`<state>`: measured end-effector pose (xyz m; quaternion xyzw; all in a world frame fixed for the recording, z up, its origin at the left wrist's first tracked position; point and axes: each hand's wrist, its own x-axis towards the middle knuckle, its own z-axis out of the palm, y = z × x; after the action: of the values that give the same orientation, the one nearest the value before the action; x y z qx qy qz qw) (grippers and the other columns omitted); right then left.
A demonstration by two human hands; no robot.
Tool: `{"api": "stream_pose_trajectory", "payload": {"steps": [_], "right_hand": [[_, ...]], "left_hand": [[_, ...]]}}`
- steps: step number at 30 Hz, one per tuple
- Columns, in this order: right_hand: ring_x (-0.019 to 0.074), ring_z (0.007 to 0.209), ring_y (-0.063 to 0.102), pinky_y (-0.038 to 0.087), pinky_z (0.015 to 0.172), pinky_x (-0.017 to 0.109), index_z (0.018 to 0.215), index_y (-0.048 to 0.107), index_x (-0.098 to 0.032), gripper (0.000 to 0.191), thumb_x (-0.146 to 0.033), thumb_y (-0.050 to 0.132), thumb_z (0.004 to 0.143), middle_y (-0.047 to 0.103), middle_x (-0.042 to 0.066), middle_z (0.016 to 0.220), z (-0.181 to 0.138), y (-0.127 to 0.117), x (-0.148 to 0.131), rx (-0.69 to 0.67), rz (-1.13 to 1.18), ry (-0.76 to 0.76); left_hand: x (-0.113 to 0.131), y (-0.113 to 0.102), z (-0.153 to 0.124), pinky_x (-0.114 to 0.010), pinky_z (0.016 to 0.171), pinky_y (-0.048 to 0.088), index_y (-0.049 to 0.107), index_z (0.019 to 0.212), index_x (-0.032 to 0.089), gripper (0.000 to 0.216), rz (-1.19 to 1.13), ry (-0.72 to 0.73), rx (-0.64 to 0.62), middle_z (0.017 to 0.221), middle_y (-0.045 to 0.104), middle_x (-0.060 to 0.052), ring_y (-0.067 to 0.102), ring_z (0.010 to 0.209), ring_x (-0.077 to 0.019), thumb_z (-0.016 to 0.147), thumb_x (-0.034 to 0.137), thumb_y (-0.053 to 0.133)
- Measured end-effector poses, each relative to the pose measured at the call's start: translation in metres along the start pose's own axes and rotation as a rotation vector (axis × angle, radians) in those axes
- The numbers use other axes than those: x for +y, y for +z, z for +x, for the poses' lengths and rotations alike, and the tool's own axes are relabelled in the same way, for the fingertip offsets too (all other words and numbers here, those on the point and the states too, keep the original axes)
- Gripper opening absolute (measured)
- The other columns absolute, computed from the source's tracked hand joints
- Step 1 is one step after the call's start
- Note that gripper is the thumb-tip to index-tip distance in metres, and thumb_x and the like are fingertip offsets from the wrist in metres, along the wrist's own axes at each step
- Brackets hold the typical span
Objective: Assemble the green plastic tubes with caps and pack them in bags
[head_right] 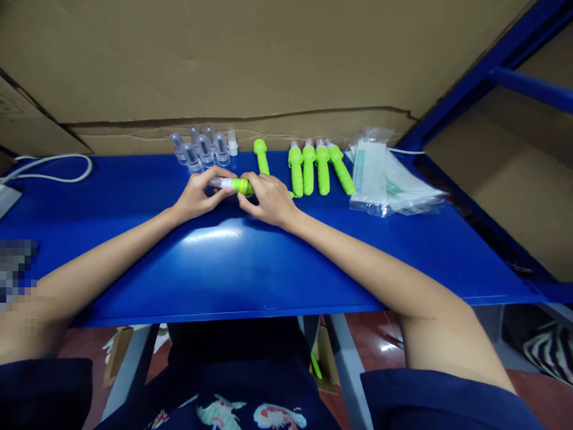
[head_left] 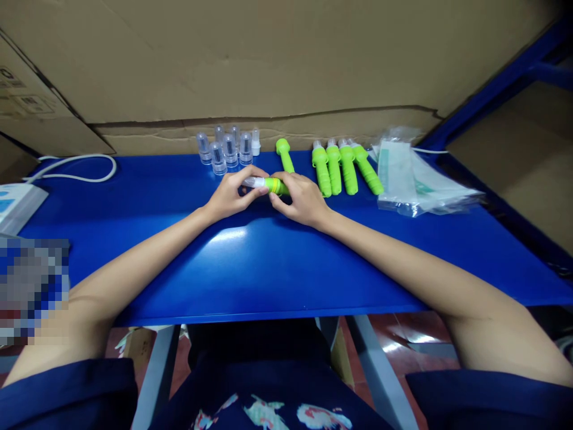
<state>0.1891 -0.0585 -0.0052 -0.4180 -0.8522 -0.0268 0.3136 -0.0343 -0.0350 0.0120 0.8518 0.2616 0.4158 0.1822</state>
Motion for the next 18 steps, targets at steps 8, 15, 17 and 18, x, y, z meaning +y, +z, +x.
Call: {"api": "stream_pose_trajectory", "payload": {"steps": [8,15,17,18], "right_hand": [[0.0346,0.093,0.067,0.054,0.085,0.048,0.119,0.063,-0.014,0.043,-0.041,0.047,0.090,0.073,0.017,0.102,0.002,0.001,-0.007,-0.002,-0.060,0.042],[0.0376,0.098,0.068,0.054,0.088,0.053,0.117,0.061,-0.014,0.038,-0.035,0.046,0.090,0.073,0.019,0.104,0.009,0.003,-0.015,-0.021,-0.047,0.079],[0.0377,0.106,0.068,0.054,0.094,0.053,0.125,0.058,-0.012,0.043,-0.038,0.046,0.093,0.072,0.021,0.117,0.008,0.003,-0.014,-0.005,-0.003,0.064],[0.0376,0.112,0.067,0.053,0.096,0.053,0.130,0.056,-0.011,0.046,-0.039,0.046,0.095,0.070,0.022,0.124,0.007,0.003,-0.014,0.010,0.018,0.058]], "left_hand": [[0.001,0.001,0.000,-0.024,0.067,0.049,0.069,0.112,0.015,0.037,0.000,0.012,-0.021,0.100,0.077,-0.008,0.064,0.072,-0.0128,0.096,0.049,0.065],[-0.003,0.000,0.000,-0.026,0.071,0.051,0.070,0.112,0.016,0.043,0.024,-0.022,-0.003,0.101,0.077,-0.009,0.066,0.077,-0.0157,0.096,0.055,0.062],[-0.005,0.000,0.000,-0.027,0.072,0.051,0.070,0.112,0.016,0.049,0.018,-0.049,0.023,0.102,0.076,-0.009,0.067,0.079,-0.0168,0.095,0.061,0.061],[-0.007,-0.001,0.000,-0.027,0.072,0.051,0.071,0.111,0.016,0.051,0.012,-0.062,0.038,0.101,0.076,-0.009,0.066,0.079,-0.0169,0.095,0.063,0.061]]}}
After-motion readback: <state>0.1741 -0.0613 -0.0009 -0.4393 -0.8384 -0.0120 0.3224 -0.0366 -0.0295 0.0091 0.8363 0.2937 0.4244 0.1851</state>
